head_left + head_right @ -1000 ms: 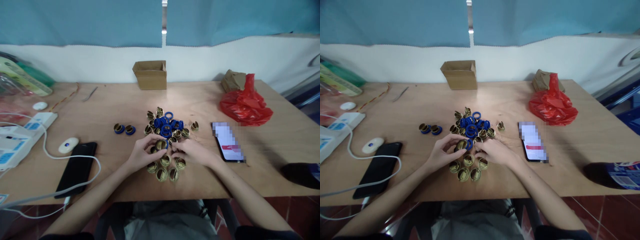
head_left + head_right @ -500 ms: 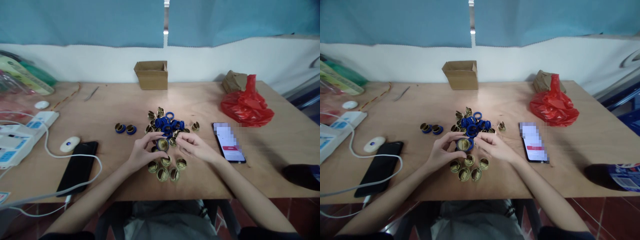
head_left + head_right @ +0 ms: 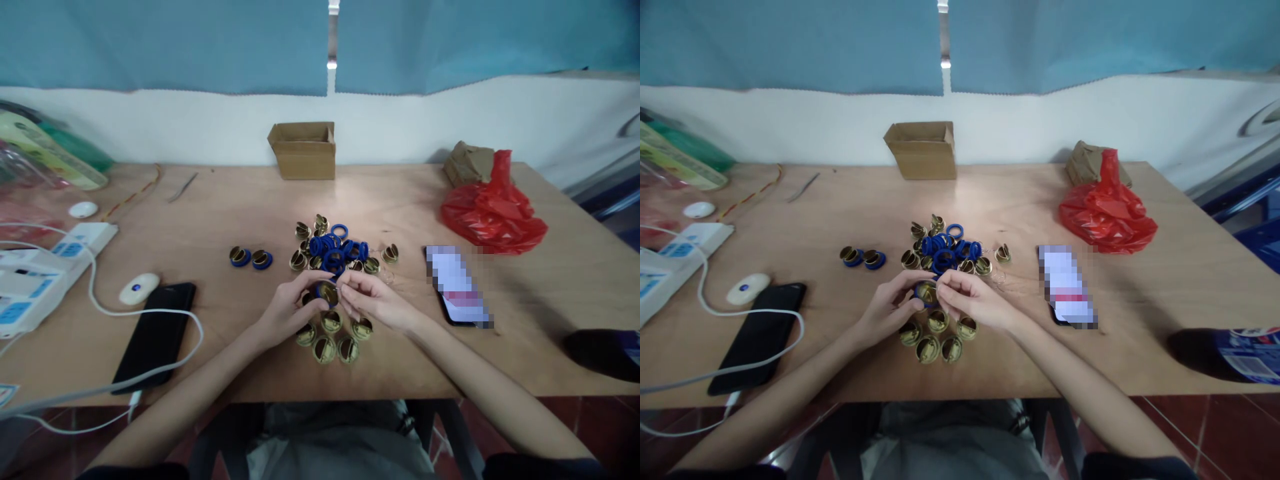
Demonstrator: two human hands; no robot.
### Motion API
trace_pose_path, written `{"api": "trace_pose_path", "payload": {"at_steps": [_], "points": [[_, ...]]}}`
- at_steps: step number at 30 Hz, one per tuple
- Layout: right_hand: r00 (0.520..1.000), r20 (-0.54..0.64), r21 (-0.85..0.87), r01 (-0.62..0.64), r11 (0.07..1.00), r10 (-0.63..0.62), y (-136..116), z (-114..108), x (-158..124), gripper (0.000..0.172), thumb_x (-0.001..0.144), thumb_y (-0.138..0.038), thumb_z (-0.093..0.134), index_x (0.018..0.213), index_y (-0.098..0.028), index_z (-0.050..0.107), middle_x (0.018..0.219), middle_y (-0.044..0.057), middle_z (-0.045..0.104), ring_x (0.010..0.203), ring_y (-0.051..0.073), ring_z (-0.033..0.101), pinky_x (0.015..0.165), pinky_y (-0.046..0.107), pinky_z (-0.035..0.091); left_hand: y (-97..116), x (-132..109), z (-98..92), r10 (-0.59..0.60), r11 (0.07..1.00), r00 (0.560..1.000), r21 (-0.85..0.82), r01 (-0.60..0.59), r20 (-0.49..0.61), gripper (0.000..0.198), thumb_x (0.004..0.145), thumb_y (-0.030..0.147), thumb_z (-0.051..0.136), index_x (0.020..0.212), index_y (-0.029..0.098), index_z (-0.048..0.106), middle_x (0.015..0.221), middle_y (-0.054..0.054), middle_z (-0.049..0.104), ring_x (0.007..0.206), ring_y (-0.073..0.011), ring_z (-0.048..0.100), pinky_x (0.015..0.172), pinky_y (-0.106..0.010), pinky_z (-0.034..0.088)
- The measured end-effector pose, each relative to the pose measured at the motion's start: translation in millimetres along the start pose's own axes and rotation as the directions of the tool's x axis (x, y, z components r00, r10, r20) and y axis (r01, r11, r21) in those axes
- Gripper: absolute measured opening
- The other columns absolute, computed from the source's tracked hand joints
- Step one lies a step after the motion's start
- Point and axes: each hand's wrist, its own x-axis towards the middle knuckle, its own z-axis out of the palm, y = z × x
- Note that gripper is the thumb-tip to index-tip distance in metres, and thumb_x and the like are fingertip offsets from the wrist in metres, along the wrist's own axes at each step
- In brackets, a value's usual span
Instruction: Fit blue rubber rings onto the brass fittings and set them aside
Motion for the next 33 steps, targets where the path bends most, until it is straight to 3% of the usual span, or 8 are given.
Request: {"api": "trace_pose_path", "payload": {"at_steps": [3, 8, 19, 24, 33], "points": [[1.0, 0.016, -0.034, -0.005, 0.999, 0.005, -1.2, 1.7, 0.1, 0.033, 0.097, -0.048, 0.061, 0.086, -0.018, 0.053, 0.059, -0.009, 0.048, 0.05, 0.006, 0.039, 0.048, 0.02, 0.031, -1.6, -1.7, 0.2, 0.021, 0.999, 0.999, 0.033, -0.021, 0.024, 0.033, 0.095, 0.041, 0.063, 0.122, 0.02, 0.062, 0.103, -0.006, 0.075, 0.087, -0.0171, 0.072, 0.075, -0.024, 0.055], [0.997, 0.028, -0.04, -0.067, 0.997, 0.068, 0.2, 2.0, 1.1, 0.034, 0.096, -0.05, 0.06, 0.084, -0.019, 0.053, 0.052, -0.011, 0.045, 0.045, 0.006, 0.034, 0.046, 0.021, 0.029, -2.3, -3.1, 1.6, 0.05, 0.998, 0.998, -0.025, -0.049, 0.044, 0.043, 0.088, 0.044, 0.073, 0.123, 0.023, 0.059, 0.109, -0.006, 0.075, 0.099, -0.0194, 0.074, 0.085, -0.026, 0.057], [0.995, -0.01, -0.057, -0.103, 0.993, 0.102, -1.6, 1.1, 1.9, 0.03, 0.091, -0.046, 0.068, 0.087, -0.018, 0.057, 0.056, -0.009, 0.051, 0.049, 0.006, 0.042, 0.05, 0.022, 0.032, 1.2, -1.9, -1.7, 0.008, 1.0, 0.995, -0.03, -0.005, 0.101, 0.043, 0.086, 0.037, 0.076, 0.122, 0.022, 0.057, 0.108, -0.006, 0.078, 0.101, -0.0202, 0.076, 0.084, -0.025, 0.058], [0.992, 0.001, -0.026, -0.124, 0.992, 0.124, -1.5, 0.1, 1.1, 0.031, 0.088, -0.045, 0.072, 0.09, -0.018, 0.057, 0.071, -0.005, 0.058, 0.058, 0.007, 0.052, 0.055, 0.022, 0.04, 2.9, -0.4, -2.3, -0.026, 0.999, 0.996, -0.031, 0.029, 0.09, 0.045, 0.083, 0.04, 0.079, 0.119, 0.022, 0.059, 0.104, -0.005, 0.079, 0.099, -0.0208, 0.077, 0.079, -0.023, 0.058], [0.996, 0.04, -0.025, -0.085, 0.996, 0.086, 2.6, 0.0, 1.4, 0.03, 0.09, -0.045, 0.07, 0.09, -0.018, 0.055, 0.077, -0.005, 0.058, 0.063, 0.008, 0.055, 0.062, 0.024, 0.048, 2.7, -0.4, -3.0, -0.027, 0.998, 0.996, -0.057, 0.032, 0.088, 0.048, 0.08, 0.044, 0.081, 0.117, 0.021, 0.06, 0.1, -0.005, 0.079, 0.097, -0.0205, 0.077, 0.081, -0.024, 0.059]]}}
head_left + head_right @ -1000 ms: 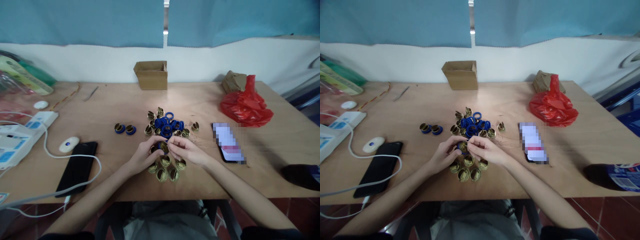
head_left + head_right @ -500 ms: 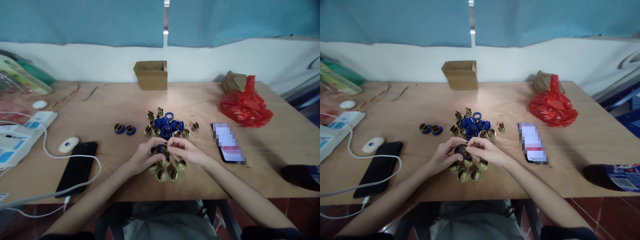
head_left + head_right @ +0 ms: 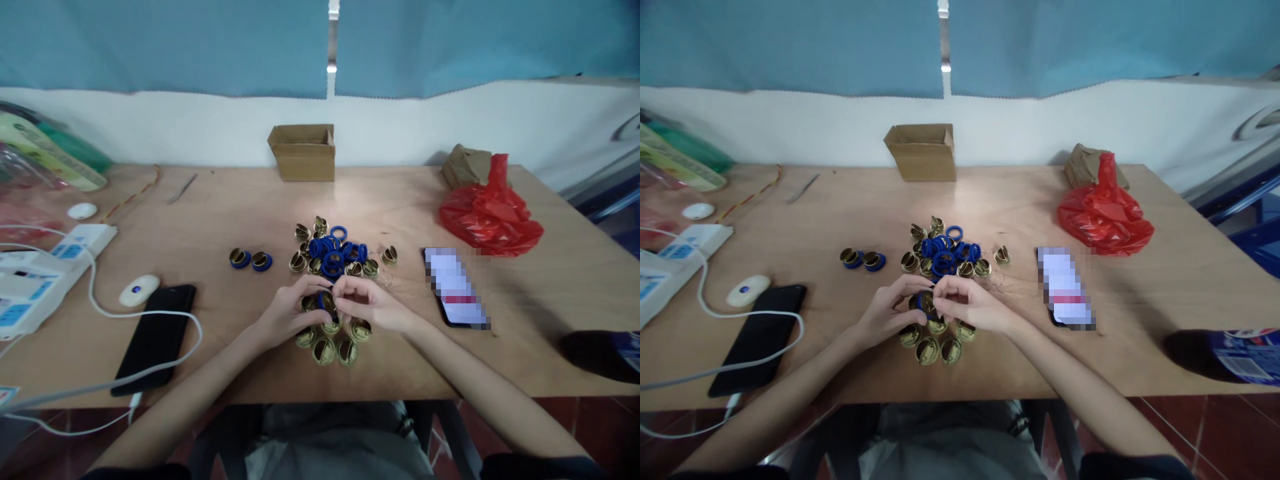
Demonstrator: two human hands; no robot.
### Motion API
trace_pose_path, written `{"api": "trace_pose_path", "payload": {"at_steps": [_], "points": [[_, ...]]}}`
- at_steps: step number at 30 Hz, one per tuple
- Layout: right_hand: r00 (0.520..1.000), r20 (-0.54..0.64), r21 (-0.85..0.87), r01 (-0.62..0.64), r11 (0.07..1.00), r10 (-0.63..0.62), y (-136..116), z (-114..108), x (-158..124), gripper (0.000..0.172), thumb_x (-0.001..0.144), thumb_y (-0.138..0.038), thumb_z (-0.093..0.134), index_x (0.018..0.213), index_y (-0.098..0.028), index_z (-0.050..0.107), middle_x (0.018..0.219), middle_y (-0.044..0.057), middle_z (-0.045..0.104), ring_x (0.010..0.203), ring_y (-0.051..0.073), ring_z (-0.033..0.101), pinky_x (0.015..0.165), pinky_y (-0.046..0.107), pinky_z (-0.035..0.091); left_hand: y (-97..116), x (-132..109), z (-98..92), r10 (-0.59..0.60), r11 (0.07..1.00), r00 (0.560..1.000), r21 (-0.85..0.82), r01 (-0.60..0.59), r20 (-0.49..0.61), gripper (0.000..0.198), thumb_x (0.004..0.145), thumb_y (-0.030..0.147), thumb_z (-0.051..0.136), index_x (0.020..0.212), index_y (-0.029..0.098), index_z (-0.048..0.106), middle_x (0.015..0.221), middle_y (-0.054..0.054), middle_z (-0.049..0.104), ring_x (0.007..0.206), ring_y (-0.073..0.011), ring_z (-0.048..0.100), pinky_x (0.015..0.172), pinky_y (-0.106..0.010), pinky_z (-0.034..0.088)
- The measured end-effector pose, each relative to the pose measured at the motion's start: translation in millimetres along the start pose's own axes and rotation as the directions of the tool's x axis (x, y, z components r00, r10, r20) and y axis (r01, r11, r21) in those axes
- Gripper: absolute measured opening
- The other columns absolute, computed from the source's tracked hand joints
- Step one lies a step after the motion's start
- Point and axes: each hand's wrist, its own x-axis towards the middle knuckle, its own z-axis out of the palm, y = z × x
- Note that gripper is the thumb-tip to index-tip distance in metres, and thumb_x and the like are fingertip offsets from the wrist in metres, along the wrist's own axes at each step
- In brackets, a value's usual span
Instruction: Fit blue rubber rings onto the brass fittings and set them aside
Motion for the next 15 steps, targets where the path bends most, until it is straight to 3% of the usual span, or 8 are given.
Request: {"api": "trace_pose_path", "payload": {"at_steps": [15], "points": [[0.994, -0.061, -0.089, 0.081, 0.993, -0.087, 2.0, 6.5, 0.0, 0.032, 0.091, -0.048, 0.067, 0.087, -0.02, 0.053, 0.067, -0.005, 0.057, 0.056, 0.009, 0.054, 0.051, 0.021, 0.039, -0.3, 1.6, -0.5, 0.012, 1.0, 0.999, -0.014, -0.012, -0.044, 0.049, 0.076, 0.047, 0.083, 0.112, 0.022, 0.062, 0.095, -0.003, 0.079, 0.09, -0.0206, 0.078, 0.08, -0.026, 0.061]]}}
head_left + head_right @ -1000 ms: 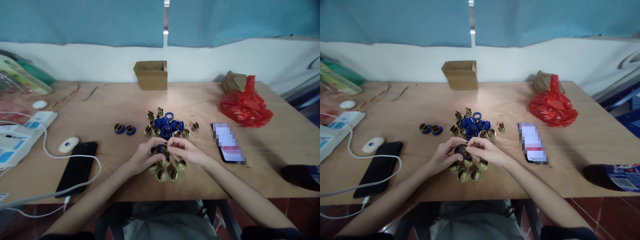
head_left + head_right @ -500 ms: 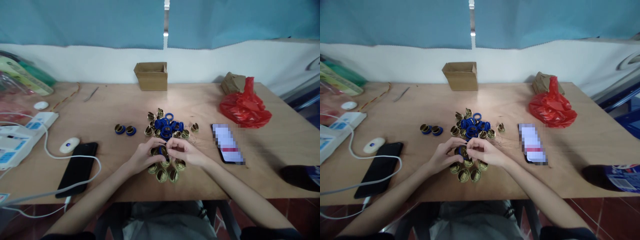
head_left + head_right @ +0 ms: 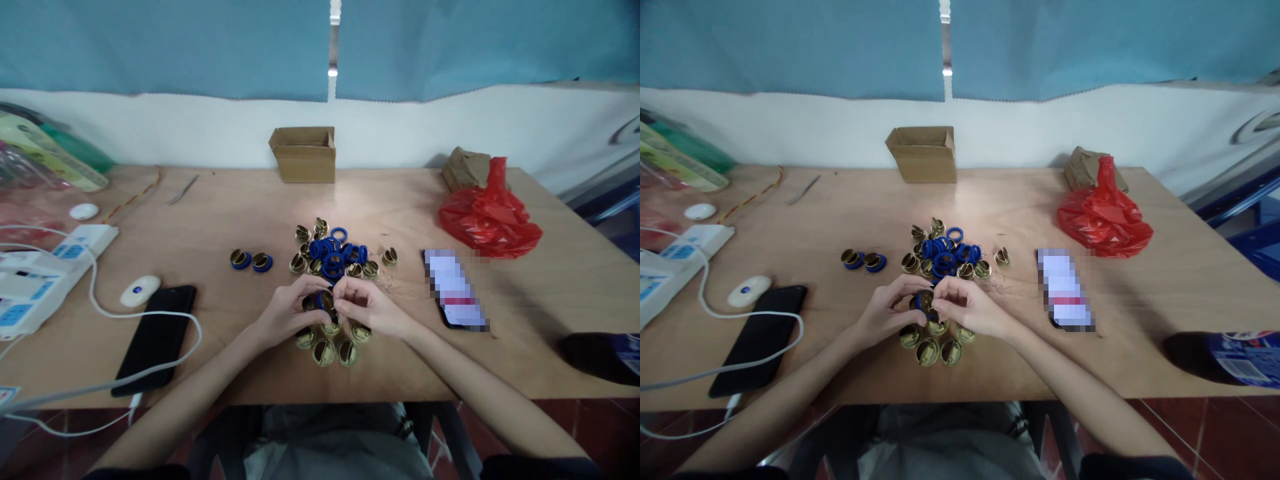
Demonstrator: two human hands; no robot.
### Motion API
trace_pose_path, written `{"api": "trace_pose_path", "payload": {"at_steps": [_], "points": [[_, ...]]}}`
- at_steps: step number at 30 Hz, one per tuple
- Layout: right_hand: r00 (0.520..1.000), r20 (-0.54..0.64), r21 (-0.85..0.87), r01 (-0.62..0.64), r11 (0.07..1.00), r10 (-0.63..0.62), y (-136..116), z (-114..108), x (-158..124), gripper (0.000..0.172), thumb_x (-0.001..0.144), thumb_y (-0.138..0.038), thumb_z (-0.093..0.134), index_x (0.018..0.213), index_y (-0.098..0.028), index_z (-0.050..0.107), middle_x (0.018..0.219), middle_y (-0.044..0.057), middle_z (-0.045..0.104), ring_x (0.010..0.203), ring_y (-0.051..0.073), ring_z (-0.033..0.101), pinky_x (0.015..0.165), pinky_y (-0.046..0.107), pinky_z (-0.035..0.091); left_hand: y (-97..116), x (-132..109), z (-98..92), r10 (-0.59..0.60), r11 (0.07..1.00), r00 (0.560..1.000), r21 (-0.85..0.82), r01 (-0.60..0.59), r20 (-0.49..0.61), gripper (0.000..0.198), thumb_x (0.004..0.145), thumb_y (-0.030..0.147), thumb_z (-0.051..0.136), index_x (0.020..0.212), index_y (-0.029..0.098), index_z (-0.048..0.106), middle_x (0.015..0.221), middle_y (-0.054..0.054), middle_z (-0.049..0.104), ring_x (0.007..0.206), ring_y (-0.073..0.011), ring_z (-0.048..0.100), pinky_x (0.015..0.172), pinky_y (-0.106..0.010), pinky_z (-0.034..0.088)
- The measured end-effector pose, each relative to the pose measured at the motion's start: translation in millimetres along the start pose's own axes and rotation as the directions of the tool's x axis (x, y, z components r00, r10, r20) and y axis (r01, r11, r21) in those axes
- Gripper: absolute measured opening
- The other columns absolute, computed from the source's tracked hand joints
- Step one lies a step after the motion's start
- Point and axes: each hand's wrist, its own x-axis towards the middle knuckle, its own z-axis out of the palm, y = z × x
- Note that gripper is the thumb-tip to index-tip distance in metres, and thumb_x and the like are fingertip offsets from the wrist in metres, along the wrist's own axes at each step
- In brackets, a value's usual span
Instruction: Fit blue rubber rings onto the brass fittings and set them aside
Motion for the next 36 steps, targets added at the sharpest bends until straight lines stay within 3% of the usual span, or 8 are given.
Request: {"api": "trace_pose_path", "payload": {"at_steps": [6, 10, 13, 16, 21, 25, 30, 36], "points": [[0.992, -0.079, -0.197, 0.076, 0.977, -0.094, 3.4, 6.1, -0.8, 0.024, 0.093, -0.04, 0.065, 0.084, -0.019, 0.056, 0.069, -0.004, 0.053, 0.06, 0.01, 0.048, 0.056, 0.023, 0.039, 0.0, -0.5, -1.6, 0.096, 0.993, 0.995, 0.062, -0.096, 0.013, 0.062, 0.069, 0.052, 0.086, 0.116, 0.022, 0.06, 0.102, -0.004, 0.077, 0.095, -0.02, 0.076, 0.086, -0.028, 0.061], [0.978, -0.088, -0.397, 0.14, 0.907, -0.19, 2.6, 8.7, -2.7, 0.017, 0.093, -0.03, 0.063, 0.082, -0.019, 0.058, 0.07, -0.002, 0.058, 0.061, 0.011, 0.051, 0.056, 0.024, 0.04, -2.2, -3.1, 0.6, 0.1, 0.977, 0.994, 0.185, -0.104, 0.032, 0.063, 0.067, 0.043, 0.09, 0.118, 0.021, 0.061, 0.105, -0.005, 0.076, 0.092, -0.0196, 0.075, 0.084, -0.028, 0.06], [0.937, -0.05, -0.606, 0.246, 0.756, -0.346, 4.7, 8.1, -4.3, 0.014, 0.095, -0.027, 0.062, 0.083, -0.02, 0.059, 0.074, -0.001, 0.062, 0.063, 0.012, 0.054, 0.058, 0.025, 0.043, -6.1, -4.9, 3.3, 0.123, 0.966, 0.992, 0.228, -0.124, 0.021, 0.055, 0.073, 0.033, 0.088, 0.12, 0.021, 0.06, 0.105, -0.005, 0.075, 0.094, -0.0187, 0.074, 0.084, -0.027, 0.06], [0.885, 0.059, -0.751, 0.344, 0.564, -0.462, 6.8, 5.7, -5.0, 0.015, 0.099, -0.025, 0.056, 0.085, -0.02, 0.058, 0.076, 0.001, 0.062, 0.066, 0.014, 0.056, 0.061, 0.026, 0.045, -7.3, -4.6, 4.4, 0.174, 0.957, 0.985, 0.233, -0.17, 0.007, 0.049, 0.078, 0.029, 0.083, 0.121, 0.021, 0.06, 0.109, -0.006, 0.074, 0.098, -0.0189, 0.073, 0.088, -0.029, 0.06], [0.825, 0.187, -0.866, 0.394, 0.307, -0.533, 5.8, 3.3, -4.7, 0.02, 0.104, -0.024, 0.046, 0.089, -0.019, 0.058, 0.08, 0.005, 0.065, 0.073, 0.017, 0.06, 0.065, 0.03, 0.05, -3.1, -2.3, 4.4, 0.275, 0.932, 0.961, 0.249, -0.263, -0.017, 0.046, 0.084, 0.032, 0.079, 0.124, 0.021, 0.059, 0.111, -0.009, 0.073, 0.104, -0.0203, 0.072, 0.094, -0.033, 0.06], [0.792, 0.223, -0.906, 0.384, 0.179, -0.568, 6.2, 5.2, -5.2, 0.02, 0.103, -0.019, 0.046, 0.088, -0.019, 0.059, 0.078, 0.005, 0.065, 0.071, 0.017, 0.059, 0.065, 0.031, 0.049, -0.7, -1.4, 6.9, 0.322, 0.918, 0.944, 0.264, -0.295, -0.066, 0.051, 0.084, 0.028, 0.079, 0.128, 0.021, 0.057, 0.114, -0.009, 0.072, 0.107, -0.0196, 0.071, 0.097, -0.034, 0.059], [0.769, 0.239, -0.912, 0.388, 0.135, -0.593, 8.2, 8.0, -7.6, 0.018, 0.101, -0.016, 0.049, 0.091, -0.018, 0.063, 0.081, 0.007, 0.068, 0.075, 0.02, 0.062, 0.069, 0.034, 0.052, 3.6, 1.1, 7.2, 0.412, 0.898, 0.906, 0.211, -0.387, -0.092, 0.049, 0.084, 0.022, 0.08, 0.127, 0.02, 0.058, 0.116, -0.011, 0.073, 0.111, -0.0206, 0.07, 0.098, -0.037, 0.059], [0.762, 0.243, -0.894, 0.416, 0.167, -0.6, 8.1, 8.3, -8.7, 0.02, 0.101, -0.016, 0.049, 0.09, -0.018, 0.066, 0.084, 0.009, 0.07, 0.076, 0.021, 0.064, 0.07, 0.036, 0.055, 7.9, 2.1, 4.7, 0.475, 0.863, 0.875, 0.245, -0.442, -0.095, 0.042, 0.085, 0.022, 0.078, 0.124, 0.019, 0.062, 0.114, -0.012, 0.075, 0.109, -0.0213, 0.072, 0.095, -0.037, 0.062]]}}
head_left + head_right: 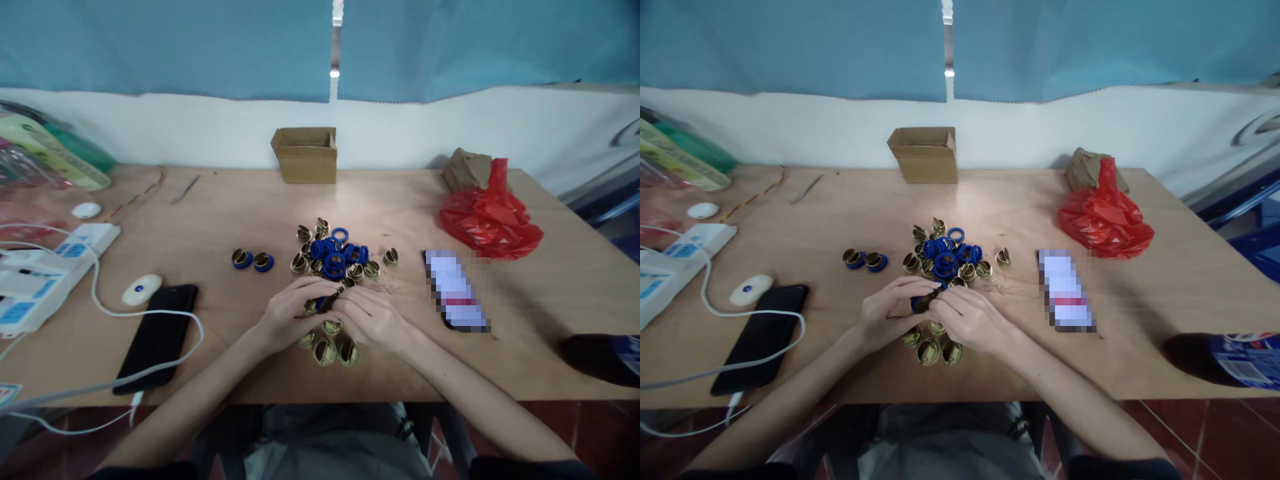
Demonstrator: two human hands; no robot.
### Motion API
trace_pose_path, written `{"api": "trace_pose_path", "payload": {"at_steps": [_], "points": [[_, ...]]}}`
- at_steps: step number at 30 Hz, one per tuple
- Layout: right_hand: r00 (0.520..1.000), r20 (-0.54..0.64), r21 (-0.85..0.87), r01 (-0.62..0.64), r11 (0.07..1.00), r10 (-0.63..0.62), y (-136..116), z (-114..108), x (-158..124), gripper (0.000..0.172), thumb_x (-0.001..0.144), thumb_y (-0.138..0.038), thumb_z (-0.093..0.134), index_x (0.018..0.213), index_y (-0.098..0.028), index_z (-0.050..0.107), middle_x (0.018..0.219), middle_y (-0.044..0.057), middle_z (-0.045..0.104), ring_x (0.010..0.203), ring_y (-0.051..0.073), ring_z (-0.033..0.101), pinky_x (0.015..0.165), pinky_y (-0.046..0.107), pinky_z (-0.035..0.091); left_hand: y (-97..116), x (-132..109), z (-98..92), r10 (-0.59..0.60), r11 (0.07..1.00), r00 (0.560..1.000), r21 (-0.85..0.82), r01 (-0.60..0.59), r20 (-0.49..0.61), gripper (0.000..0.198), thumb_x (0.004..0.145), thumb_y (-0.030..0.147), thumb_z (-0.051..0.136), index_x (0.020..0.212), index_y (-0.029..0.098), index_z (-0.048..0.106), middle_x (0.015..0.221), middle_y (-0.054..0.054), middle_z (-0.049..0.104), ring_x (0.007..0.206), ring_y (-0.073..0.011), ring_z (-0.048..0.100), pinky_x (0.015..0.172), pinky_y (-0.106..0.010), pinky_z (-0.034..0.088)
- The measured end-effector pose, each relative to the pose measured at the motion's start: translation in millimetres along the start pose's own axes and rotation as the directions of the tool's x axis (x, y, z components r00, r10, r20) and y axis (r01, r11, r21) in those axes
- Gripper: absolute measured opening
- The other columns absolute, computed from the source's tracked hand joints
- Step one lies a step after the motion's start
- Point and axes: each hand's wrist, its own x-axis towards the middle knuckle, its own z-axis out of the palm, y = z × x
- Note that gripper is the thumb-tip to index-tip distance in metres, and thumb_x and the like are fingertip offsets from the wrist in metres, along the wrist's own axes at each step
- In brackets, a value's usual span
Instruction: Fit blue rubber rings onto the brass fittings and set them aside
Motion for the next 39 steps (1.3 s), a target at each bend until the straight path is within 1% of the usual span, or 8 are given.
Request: {"api": "trace_pose_path", "payload": {"at_steps": [11, 13, 16, 20, 27, 31, 35, 39], "points": [[0.999, -0.021, 0.015, 0.028, 0.999, -0.028, 1.2, -3.3, 5.1, 0.014, 0.1, -0.014, 0.051, 0.094, -0.016, 0.064, 0.087, 0.009, 0.071, 0.083, 0.02, 0.066, 0.075, 0.034, 0.057, -10.2, -12.4, 4.2, 0.09, 0.995, 0.996, 0.04, -0.09, 0.016, 0.051, 0.087, 0.011, 0.073, 0.135, 0.018, 0.055, 0.124, -0.014, 0.071, 0.119, -0.0228, 0.066, 0.098, -0.04, 0.062], [0.999, -0.039, 0.054, 0.005, 0.999, -0.003, 0.1, -4.0, 6.0, 0.01, 0.1, -0.016, 0.053, 0.102, -0.015, 0.063, 0.091, 0.009, 0.072, 0.085, 0.02, 0.067, 0.077, 0.034, 0.057, -9.8, -12.9, 3.7, 0.084, 0.995, 0.996, 0.048, -0.084, 0.008, 0.051, 0.088, 0.012, 0.072, 0.135, 0.018, 0.055, 0.125, -0.014, 0.07, 0.119, -0.0229, 0.067, 0.098, -0.041, 0.062], [0.995, -0.054, 0.127, -0.079, 0.989, 0.087, -1.2, -3.9, 6.1, 0.012, 0.102, -0.025, 0.055, 0.108, -0.015, 0.059, 0.086, 0.007, 0.07, 0.076, 0.018, 0.065, 0.07, 0.031, 0.055, -9.9, -13.7, 3.9, 0.079, 0.996, 0.997, 0.036, -0.079, 0.008, 0.049, 0.088, 0.008, 0.07, 0.135, 0.017, 0.055, 0.125, -0.016, 0.07, 0.121, -0.0229, 0.066, 0.1, -0.041, 0.061], [0.987, -0.034, 0.171, -0.148, 0.974, 0.156, -0.5, -3.4, 5.0, 0.016, 0.103, -0.033, 0.054, 0.1, -0.017, 0.057, 0.075, 0.003, 0.065, 0.065, 0.016, 0.06, 0.061, 0.028, 0.05, -11.2, -14.6, 5.2, 0.06, 0.998, 0.998, 0.005, -0.06, 0.023, 0.048, 0.089, 0.008, 0.068, 0.134, 0.016, 0.055, 0.126, -0.016, 0.069, 0.122, -0.0229, 0.064, 0.101, -0.041, 0.06], [0.988, -0.079, 0.115, -0.126, 0.985, 0.135, 0.1, -1.0, 3.7, 0.022, 0.102, -0.037, 0.055, 0.091, -0.018, 0.058, 0.072, 0.001, 0.067, 0.061, 0.013, 0.059, 0.058, 0.026, 0.046, -9.9, -13.7, 7.0, 0.047, 0.999, 0.999, -0.001, -0.047, 0.016, 0.052, 0.087, 0.011, 0.073, 0.135, 0.014, 0.055, 0.123, -0.018, 0.07, 0.118, -0.0225, 0.066, 0.099, -0.038, 0.06], [0.984, -0.104, 0.063, -0.137, 0.989, 0.143, -0.2, 4.2, 1.0, 0.025, 0.103, -0.038, 0.055, 0.088, -0.019, 0.06, 0.066, -0.001, 0.067, 0.053, 0.012, 0.059, 0.054, 0.025, 0.043, -9.9, -15.5, 9.0, 0.054, 0.997, 0.999, 0.05, -0.054, -0.004, 0.052, 0.088, 0.011, 0.072, 0.137, 0.015, 0.054, 0.122, -0.016, 0.07, 0.117, -0.023, 0.066, 0.098, -0.039, 0.06], [0.987, -0.118, 0.056, -0.101, 0.993, 0.107, -1.2, 5.5, 1.2, 0.018, 0.103, -0.032, 0.054, 0.098, -0.017, 0.064, 0.073, 0.002, 0.073, 0.059, 0.013, 0.064, 0.057, 0.025, 0.046, -9.6, -14.7, 8.4, 0.087, 0.987, 0.996, 0.133, -0.086, -0.003, 0.049, 0.09, 0.013, 0.07, 0.137, 0.016, 0.054, 0.119, -0.015, 0.071, 0.113, -0.0241, 0.066, 0.093, -0.041, 0.061], [0.988, -0.084, 0.172, -0.113, 0.979, 0.129, -3.5, 4.8, 1.8, 0.015, 0.102, -0.029, 0.056, 0.103, -0.016, 0.063, 0.069, -0.001, 0.069, 0.055, 0.011, 0.06, 0.054, 0.024, 0.043, -9.5, -12.8, 8.2, 0.049, 0.979, 0.998, 0.202, -0.038, -0.049, 0.044, 0.09, 0.014, 0.07, 0.132, 0.019, 0.058, 0.114, -0.013, 0.071, 0.107, -0.0235, 0.067, 0.09, -0.039, 0.061]]}}
